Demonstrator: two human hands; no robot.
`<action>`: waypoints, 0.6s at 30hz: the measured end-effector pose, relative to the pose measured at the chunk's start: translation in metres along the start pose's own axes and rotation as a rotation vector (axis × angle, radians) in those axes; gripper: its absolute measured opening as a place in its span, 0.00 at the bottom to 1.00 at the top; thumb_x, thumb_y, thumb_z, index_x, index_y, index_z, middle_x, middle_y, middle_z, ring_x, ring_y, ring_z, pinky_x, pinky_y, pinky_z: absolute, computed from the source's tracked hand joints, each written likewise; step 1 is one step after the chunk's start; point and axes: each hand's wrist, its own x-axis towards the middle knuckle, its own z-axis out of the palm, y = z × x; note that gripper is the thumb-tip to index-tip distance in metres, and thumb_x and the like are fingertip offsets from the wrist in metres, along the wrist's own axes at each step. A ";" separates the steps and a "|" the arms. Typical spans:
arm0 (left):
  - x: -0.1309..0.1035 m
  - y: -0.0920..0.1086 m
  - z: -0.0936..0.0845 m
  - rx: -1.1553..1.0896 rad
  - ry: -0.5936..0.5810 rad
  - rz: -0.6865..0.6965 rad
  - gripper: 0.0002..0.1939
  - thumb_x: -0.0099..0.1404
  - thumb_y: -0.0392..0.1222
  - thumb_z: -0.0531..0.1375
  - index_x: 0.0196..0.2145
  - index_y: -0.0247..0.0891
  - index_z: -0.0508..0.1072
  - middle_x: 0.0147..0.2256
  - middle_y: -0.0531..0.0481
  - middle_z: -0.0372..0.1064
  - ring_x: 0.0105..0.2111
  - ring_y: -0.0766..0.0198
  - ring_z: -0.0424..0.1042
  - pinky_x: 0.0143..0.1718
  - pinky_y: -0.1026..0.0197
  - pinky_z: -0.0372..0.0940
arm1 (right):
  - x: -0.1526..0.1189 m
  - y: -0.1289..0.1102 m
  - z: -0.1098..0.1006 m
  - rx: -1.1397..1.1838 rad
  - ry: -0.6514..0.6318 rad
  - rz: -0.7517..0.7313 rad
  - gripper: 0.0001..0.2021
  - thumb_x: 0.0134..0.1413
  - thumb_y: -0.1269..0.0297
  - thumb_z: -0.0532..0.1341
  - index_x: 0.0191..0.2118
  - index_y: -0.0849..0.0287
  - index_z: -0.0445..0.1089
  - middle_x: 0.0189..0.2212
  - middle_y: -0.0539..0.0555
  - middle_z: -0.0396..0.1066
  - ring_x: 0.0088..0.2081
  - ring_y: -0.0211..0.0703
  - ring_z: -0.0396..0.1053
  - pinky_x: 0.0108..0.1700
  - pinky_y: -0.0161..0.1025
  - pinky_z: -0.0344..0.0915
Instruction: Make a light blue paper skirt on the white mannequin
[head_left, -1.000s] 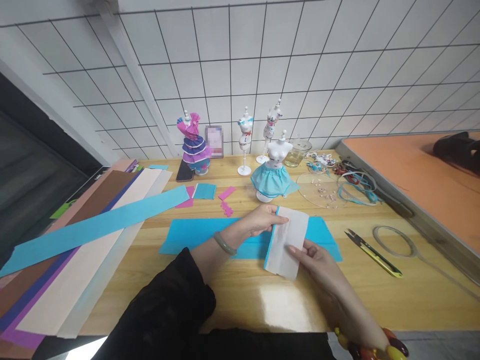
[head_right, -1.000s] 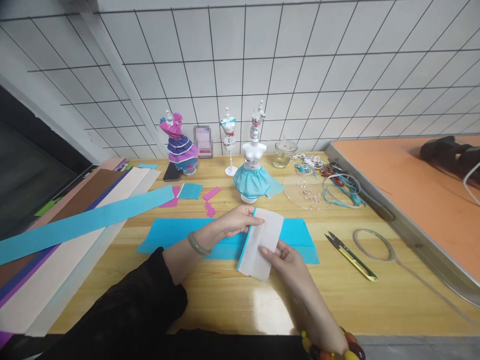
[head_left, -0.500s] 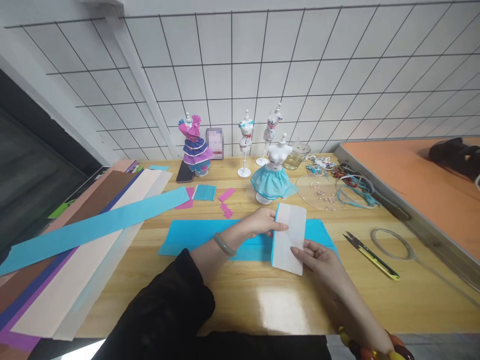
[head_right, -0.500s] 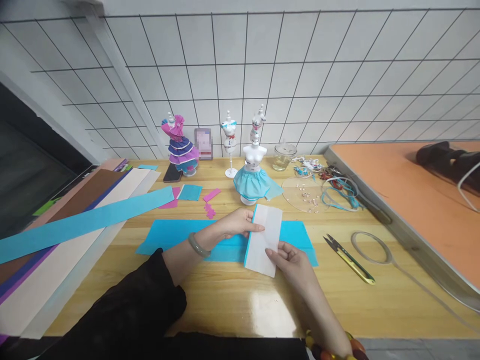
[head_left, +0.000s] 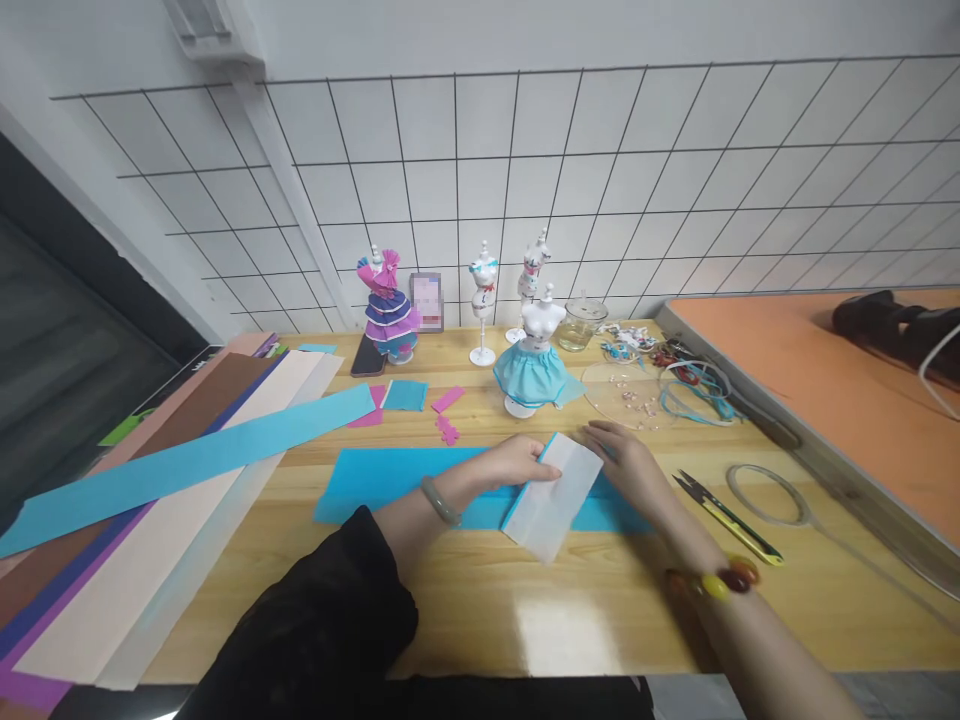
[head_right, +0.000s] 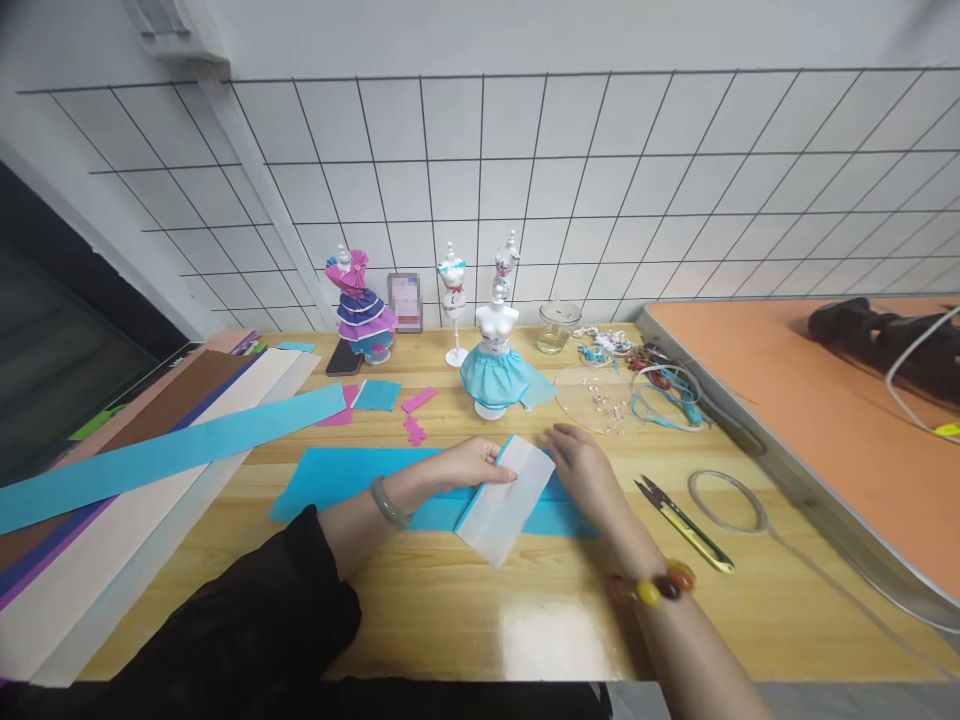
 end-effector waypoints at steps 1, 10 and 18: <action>-0.003 -0.001 -0.001 -0.011 0.013 -0.002 0.08 0.54 0.40 0.64 0.32 0.33 0.76 0.32 0.51 0.73 0.30 0.67 0.69 0.30 0.67 0.59 | 0.012 0.002 0.006 -0.022 -0.004 -0.042 0.17 0.58 0.56 0.56 0.44 0.59 0.75 0.52 0.63 0.70 0.55 0.58 0.65 0.57 0.56 0.59; -0.037 -0.012 -0.032 -0.199 0.207 -0.112 0.18 0.50 0.43 0.67 0.38 0.34 0.74 0.35 0.46 0.74 0.33 0.63 0.72 0.30 0.66 0.62 | 0.069 0.008 0.047 -0.072 -0.040 -0.149 0.13 0.62 0.59 0.57 0.50 0.57 0.68 0.51 0.57 0.67 0.47 0.45 0.68 0.49 0.49 0.67; -0.032 -0.024 -0.036 -0.459 0.292 -0.078 0.21 0.50 0.39 0.68 0.42 0.35 0.72 0.40 0.44 0.75 0.38 0.59 0.74 0.39 0.56 0.68 | 0.061 0.014 0.005 0.096 0.250 0.121 0.19 0.60 0.54 0.55 0.47 0.64 0.72 0.47 0.63 0.73 0.50 0.53 0.69 0.52 0.52 0.64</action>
